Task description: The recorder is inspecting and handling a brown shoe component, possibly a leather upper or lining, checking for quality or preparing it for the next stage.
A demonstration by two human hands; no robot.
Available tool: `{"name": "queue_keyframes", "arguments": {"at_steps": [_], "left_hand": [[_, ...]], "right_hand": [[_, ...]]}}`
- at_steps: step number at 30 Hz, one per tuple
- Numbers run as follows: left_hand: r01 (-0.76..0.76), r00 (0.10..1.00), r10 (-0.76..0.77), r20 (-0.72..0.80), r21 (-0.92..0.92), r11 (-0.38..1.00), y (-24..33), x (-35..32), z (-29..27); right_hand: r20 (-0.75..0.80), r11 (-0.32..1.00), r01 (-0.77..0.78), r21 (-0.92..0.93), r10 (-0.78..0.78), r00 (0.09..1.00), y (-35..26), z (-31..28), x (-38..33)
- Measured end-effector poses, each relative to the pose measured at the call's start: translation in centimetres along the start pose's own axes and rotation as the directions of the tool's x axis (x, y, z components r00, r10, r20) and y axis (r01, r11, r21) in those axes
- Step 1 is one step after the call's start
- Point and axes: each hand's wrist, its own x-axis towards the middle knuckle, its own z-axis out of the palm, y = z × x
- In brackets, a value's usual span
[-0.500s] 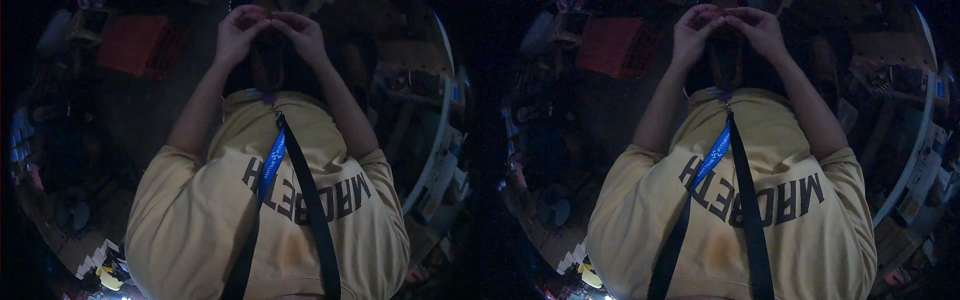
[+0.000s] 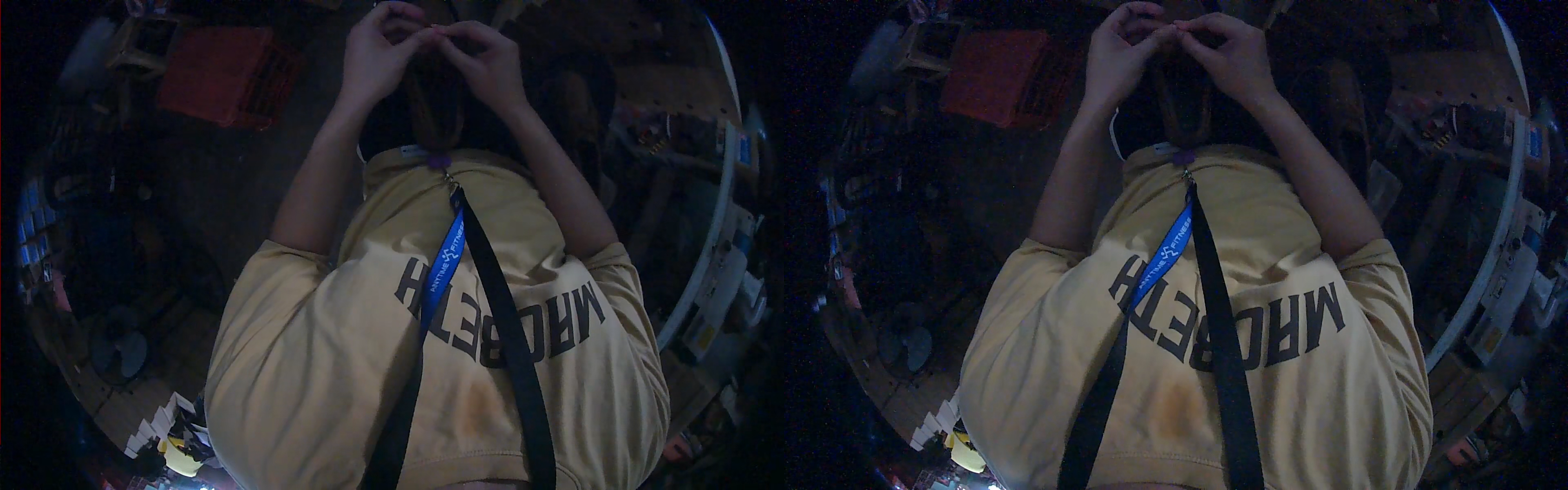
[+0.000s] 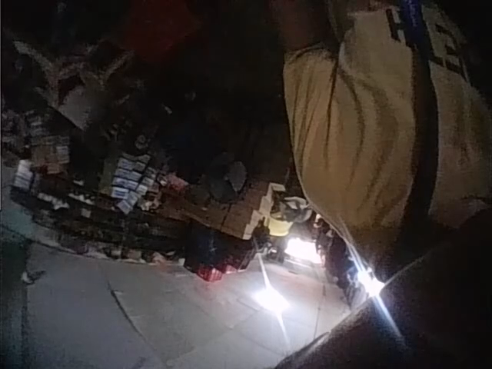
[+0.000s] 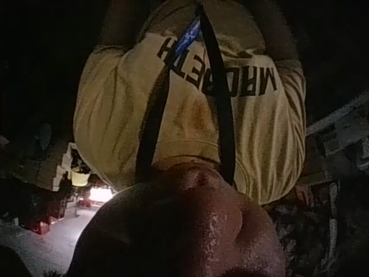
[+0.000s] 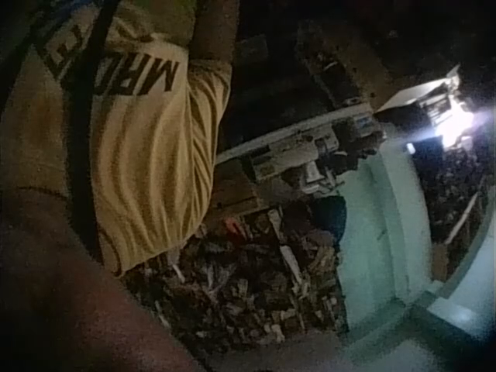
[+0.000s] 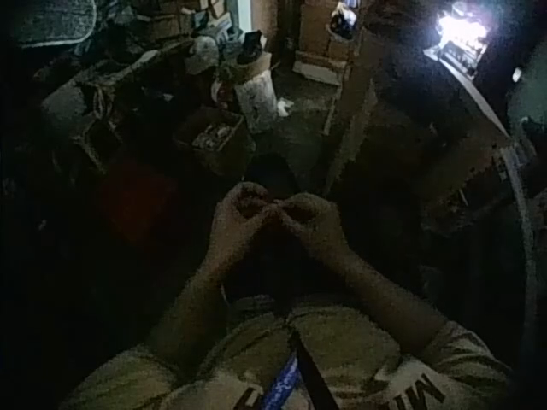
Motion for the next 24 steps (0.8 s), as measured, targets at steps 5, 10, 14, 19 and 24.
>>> {"name": "queue_keyframes", "arguments": {"at_steps": [5, 10, 14, 19, 24], "left_hand": [[-0.091, 0.996, 0.092, -0.014, 0.061, 0.994, 0.1, -0.1, 0.3], [-0.105, 0.993, 0.109, -0.034, 0.11, 0.988, 0.8, 0.0, 0.0], [-0.034, 0.993, 0.068, -0.092, 0.333, 0.942, -0.7, 0.4, -0.3], [-0.026, 0.996, 0.032, -0.088, 0.068, 0.997, -0.2, 0.0, 0.8], [-0.043, 0.997, 0.051, -0.058, 0.123, 0.992, 0.2, -0.4, 1.4]], "right_hand": [[0.05, 0.965, -0.15, 0.215, 0.142, 0.989, 1.1, 0.0, 0.0], [0.13, 0.931, -0.201, 0.305, 0.168, 0.977, 0.6, -0.7, 0.3], [0.148, 0.887, -0.224, 0.404, 0.178, 0.973, 0.8, -0.9, -0.1], [0.129, 0.879, -0.193, 0.437, 0.151, 0.98, 1.4, -0.7, -0.3], [0.106, 0.908, -0.173, 0.382, 0.143, 0.984, 2.7, -0.5, -0.6]]}}
